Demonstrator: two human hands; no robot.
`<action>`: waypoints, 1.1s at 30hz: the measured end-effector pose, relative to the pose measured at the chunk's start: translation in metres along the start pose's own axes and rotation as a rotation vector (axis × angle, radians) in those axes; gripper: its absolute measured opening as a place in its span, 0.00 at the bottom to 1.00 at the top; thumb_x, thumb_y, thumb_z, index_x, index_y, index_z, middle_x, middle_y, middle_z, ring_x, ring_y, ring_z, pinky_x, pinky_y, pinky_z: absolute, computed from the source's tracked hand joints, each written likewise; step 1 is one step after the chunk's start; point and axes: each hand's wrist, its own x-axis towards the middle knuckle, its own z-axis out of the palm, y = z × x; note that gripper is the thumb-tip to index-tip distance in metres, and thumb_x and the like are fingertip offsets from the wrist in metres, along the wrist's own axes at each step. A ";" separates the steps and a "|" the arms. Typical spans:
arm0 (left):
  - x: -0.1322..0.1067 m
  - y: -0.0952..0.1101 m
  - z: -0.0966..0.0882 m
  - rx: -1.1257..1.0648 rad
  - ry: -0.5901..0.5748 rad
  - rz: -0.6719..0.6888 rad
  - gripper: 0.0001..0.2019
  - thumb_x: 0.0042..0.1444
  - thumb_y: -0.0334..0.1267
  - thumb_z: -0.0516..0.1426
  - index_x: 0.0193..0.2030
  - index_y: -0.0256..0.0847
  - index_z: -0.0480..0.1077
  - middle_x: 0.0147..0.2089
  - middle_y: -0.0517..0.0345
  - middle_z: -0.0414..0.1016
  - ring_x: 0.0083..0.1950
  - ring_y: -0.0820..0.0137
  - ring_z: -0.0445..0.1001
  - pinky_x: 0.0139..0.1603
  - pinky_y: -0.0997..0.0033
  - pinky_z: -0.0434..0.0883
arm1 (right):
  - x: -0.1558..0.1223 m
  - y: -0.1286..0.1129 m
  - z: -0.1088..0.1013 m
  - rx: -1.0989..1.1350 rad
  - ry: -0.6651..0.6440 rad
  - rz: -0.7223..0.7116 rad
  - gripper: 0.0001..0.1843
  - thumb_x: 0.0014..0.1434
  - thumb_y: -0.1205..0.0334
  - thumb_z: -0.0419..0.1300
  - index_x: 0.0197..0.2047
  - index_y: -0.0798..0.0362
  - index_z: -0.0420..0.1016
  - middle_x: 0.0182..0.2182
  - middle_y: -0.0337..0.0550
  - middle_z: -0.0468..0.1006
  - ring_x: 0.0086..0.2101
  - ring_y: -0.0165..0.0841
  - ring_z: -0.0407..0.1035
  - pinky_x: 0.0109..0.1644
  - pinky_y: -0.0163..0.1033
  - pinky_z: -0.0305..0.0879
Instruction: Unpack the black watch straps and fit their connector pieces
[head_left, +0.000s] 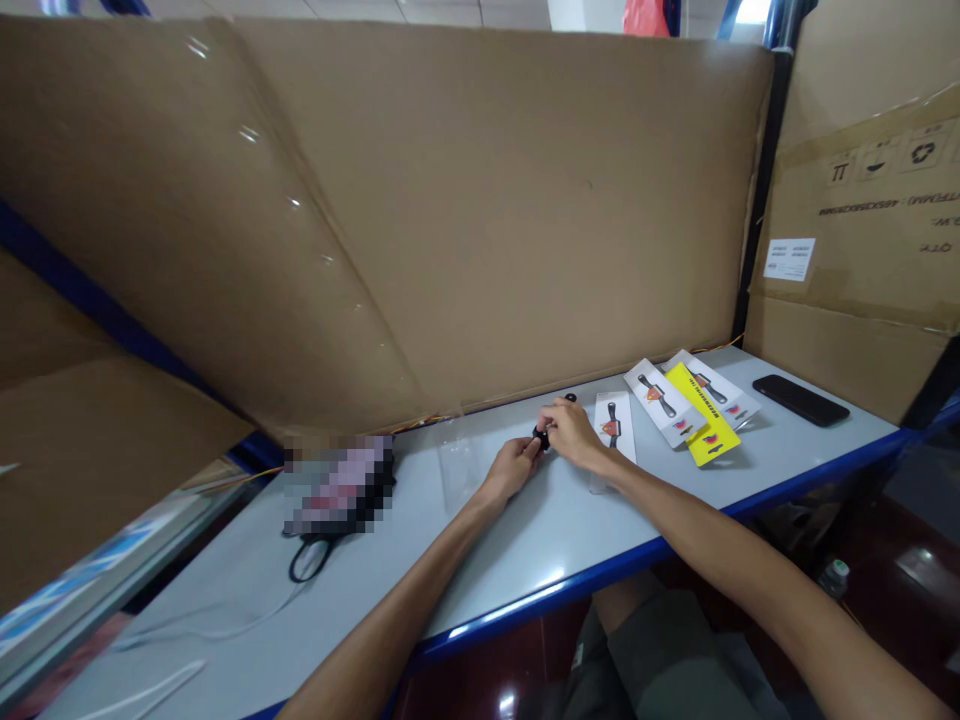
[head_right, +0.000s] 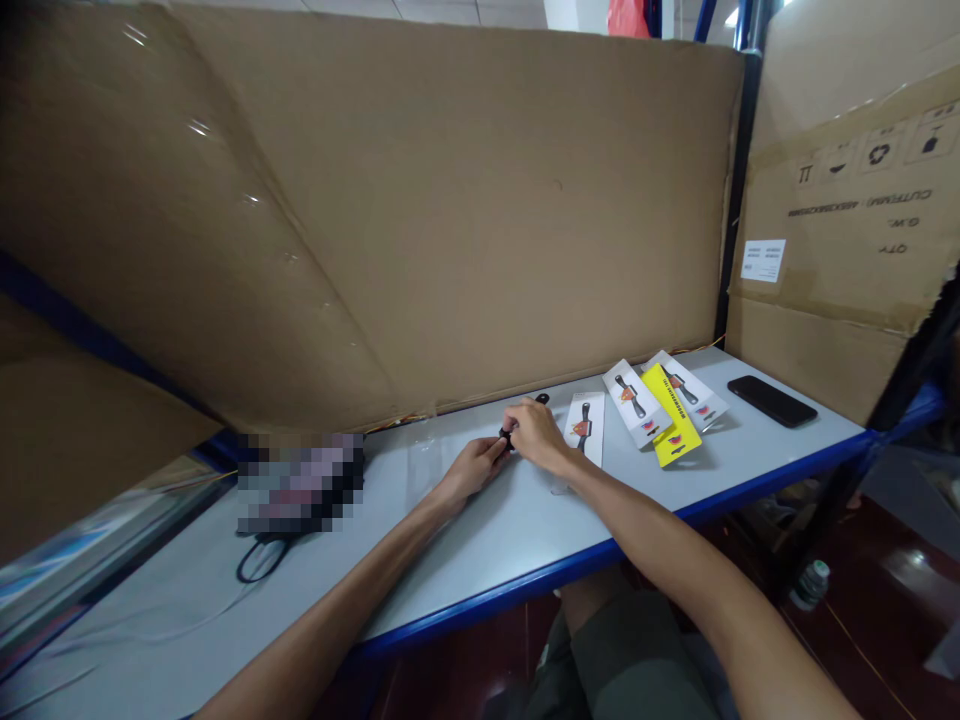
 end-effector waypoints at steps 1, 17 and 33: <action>-0.002 0.001 -0.001 -0.024 -0.028 -0.015 0.19 0.58 0.53 0.51 0.26 0.40 0.64 0.15 0.68 0.55 0.16 0.78 0.49 0.20 0.75 0.47 | 0.000 0.000 -0.001 0.005 0.008 -0.004 0.15 0.50 0.81 0.54 0.28 0.54 0.77 0.34 0.42 0.77 0.36 0.31 0.70 0.43 0.33 0.62; -0.006 0.005 -0.002 -0.198 -0.091 -0.097 0.15 0.60 0.50 0.51 0.29 0.41 0.61 0.15 0.71 0.52 0.13 0.79 0.44 0.16 0.75 0.40 | 0.001 0.000 0.005 0.015 -0.011 0.090 0.15 0.52 0.79 0.59 0.39 0.53 0.76 0.30 0.39 0.79 0.33 0.31 0.70 0.38 0.33 0.60; 0.003 -0.003 0.001 0.039 -0.018 0.018 0.20 0.54 0.54 0.55 0.24 0.39 0.66 0.15 0.66 0.58 0.18 0.76 0.54 0.22 0.74 0.49 | 0.000 0.002 -0.015 -0.148 -0.158 -0.014 0.15 0.53 0.71 0.59 0.44 0.53 0.78 0.31 0.42 0.80 0.34 0.33 0.71 0.35 0.33 0.57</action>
